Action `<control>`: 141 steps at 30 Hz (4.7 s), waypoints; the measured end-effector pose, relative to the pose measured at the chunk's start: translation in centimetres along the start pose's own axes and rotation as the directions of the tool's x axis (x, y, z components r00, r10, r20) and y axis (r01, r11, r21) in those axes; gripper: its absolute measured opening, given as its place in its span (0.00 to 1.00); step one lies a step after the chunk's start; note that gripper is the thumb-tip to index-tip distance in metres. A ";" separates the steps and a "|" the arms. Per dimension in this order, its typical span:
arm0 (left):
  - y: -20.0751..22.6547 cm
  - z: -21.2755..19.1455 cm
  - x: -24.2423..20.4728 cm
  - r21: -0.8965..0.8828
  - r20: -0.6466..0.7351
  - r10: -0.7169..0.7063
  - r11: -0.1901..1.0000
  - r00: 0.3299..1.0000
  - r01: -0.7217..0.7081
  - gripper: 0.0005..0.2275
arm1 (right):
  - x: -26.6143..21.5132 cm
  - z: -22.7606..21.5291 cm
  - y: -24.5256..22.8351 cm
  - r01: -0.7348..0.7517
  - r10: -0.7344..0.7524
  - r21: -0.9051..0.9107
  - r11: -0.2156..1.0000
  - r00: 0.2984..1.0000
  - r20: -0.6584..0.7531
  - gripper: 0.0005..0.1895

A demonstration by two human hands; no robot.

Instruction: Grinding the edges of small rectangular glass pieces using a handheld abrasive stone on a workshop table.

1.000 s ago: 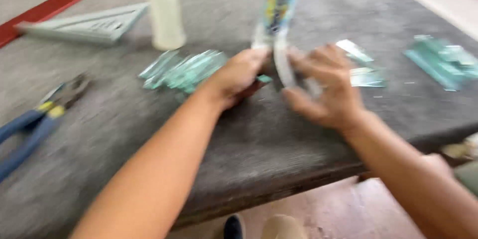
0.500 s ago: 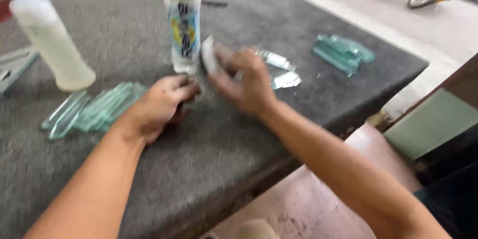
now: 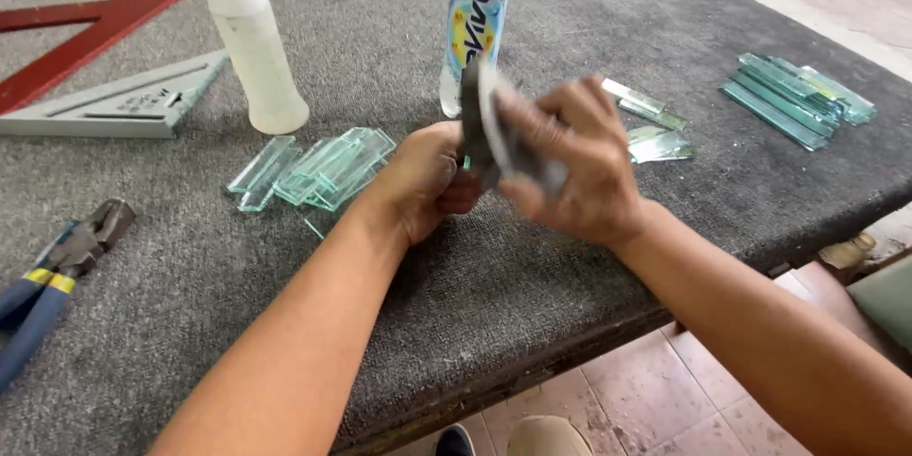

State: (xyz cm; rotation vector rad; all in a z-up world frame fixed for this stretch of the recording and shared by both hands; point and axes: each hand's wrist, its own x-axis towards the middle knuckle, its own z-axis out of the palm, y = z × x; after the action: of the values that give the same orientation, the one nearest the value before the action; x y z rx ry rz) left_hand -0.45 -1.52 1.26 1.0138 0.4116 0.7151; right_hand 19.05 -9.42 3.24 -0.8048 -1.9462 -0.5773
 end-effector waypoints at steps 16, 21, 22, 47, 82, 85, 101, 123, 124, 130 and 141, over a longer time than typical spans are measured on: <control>1.9 2.4 -2.5 0.153 -0.009 -0.048 0.987 0.999 0.049 0.08 | -1.4 -0.5 0.1 0.179 -0.171 -0.180 0.967 0.984 0.057 0.35; 1.7 2.0 -2.1 0.132 0.038 -0.084 0.988 0.996 0.078 0.10 | 0.4 -1.8 -1.7 -0.005 0.005 -0.120 0.993 1.000 -0.004 0.33; 1.5 2.3 -2.3 0.186 0.019 -0.068 0.980 0.997 0.063 0.08 | 0.0 -2.0 -2.1 0.130 -0.125 -0.097 0.987 0.991 0.048 0.36; 0.3 1.9 -0.5 0.023 -0.385 0.376 0.917 0.843 -0.398 0.09 | -1.4 0.0 1.9 -0.021 0.022 -0.174 0.985 1.000 0.004 0.32; 0.9 0.1 0.0 -0.027 -0.301 0.241 0.965 0.923 -0.261 0.16 | -1.8 -0.5 0.5 -0.044 0.044 -0.029 0.999 0.999 -0.019 0.40; 0.1 -0.2 0.8 0.032 -0.292 0.264 0.963 0.919 -0.266 0.15 | -0.9 -0.1 -0.9 0.009 -0.006 -0.065 0.998 0.999 0.040 0.35; 0.9 -0.2 0.5 -0.149 -0.203 0.255 0.946 0.945 -0.287 0.10 | -1.1 -1.4 0.2 -0.093 0.084 -0.084 0.992 0.991 -0.102 0.36; 1.2 1.1 -1.2 0.074 -0.025 0.231 0.971 0.973 -0.228 0.07 | 0.8 -1.8 -0.8 -0.117 0.106 -0.081 0.990 0.987 -0.122 0.32; 1.8 1.9 -1.9 0.194 -0.104 0.204 0.964 0.973 -0.181 0.08 | 0.8 -1.8 0.1 -0.144 0.140 -0.004 0.990 0.969 -0.201 0.35; 1.4 2.3 -1.8 0.415 -0.089 0.219 0.895 0.972 -0.164 0.09 | -0.3 -2.2 -0.3 -0.214 0.245 0.171 0.962 0.952 -0.184 0.35; 0.3 1.6 -1.8 0.706 0.105 0.153 0.685 0.983 -0.182 0.08 | -0.2 -1.8 3.5 -0.214 0.193 -0.066 0.975 0.952 -0.237 0.30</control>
State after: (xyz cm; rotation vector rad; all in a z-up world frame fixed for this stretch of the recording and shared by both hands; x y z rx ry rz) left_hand -0.85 -3.66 2.31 1.8304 0.5904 0.7071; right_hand 22.70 -8.29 4.17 -0.9409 -1.6134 -0.6087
